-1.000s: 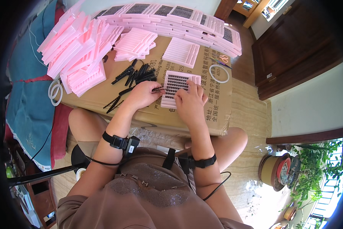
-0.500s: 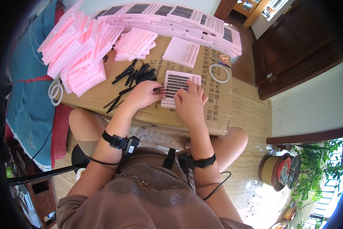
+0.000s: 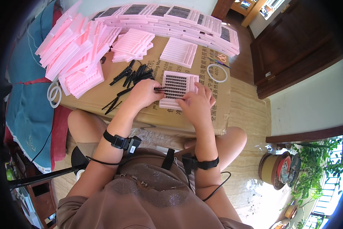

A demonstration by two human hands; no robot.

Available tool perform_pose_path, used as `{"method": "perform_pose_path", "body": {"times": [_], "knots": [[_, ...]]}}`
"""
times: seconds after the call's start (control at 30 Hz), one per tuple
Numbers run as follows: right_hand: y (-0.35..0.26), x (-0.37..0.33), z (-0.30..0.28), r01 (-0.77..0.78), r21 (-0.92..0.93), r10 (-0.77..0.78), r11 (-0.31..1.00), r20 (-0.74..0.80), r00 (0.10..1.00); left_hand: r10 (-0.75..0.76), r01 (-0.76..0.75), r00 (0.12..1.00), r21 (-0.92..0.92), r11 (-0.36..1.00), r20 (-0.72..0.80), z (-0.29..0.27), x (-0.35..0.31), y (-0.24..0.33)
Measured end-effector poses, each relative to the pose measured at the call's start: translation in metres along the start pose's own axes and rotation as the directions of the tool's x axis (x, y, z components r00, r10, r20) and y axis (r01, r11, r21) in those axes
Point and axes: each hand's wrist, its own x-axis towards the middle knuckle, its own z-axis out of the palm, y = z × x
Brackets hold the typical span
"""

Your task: The person sits on the floor and assembles hair accessories by inserting black spiral hair ties into pink plastic trays. They pick up each hair tie, place it into a slot, and repeat the process across multiple trays.

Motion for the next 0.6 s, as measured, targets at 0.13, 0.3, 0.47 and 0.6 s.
{"method": "perform_pose_path", "body": {"times": [0.13,0.3,0.47,0.6], "knots": [[0.009,0.001,0.005,-0.031,0.029,0.032,0.999,-0.032,0.999,0.002,-0.002,1.000,-0.013,1.000,0.007,0.001,0.001,-0.002],[0.010,0.002,0.010,-0.025,0.023,0.026,0.999,-0.054,0.998,-0.001,0.001,1.000,-0.025,1.000,0.012,0.002,0.002,-0.003],[0.006,0.004,0.007,-0.041,-0.023,0.040,0.999,-0.042,0.998,0.010,-0.010,1.000,-0.012,1.000,0.012,0.002,0.002,-0.004],[0.000,0.007,0.006,-0.066,-0.056,0.063,0.996,-0.037,0.997,-0.004,0.005,1.000,-0.019,1.000,0.024,0.001,0.002,-0.004]]}}
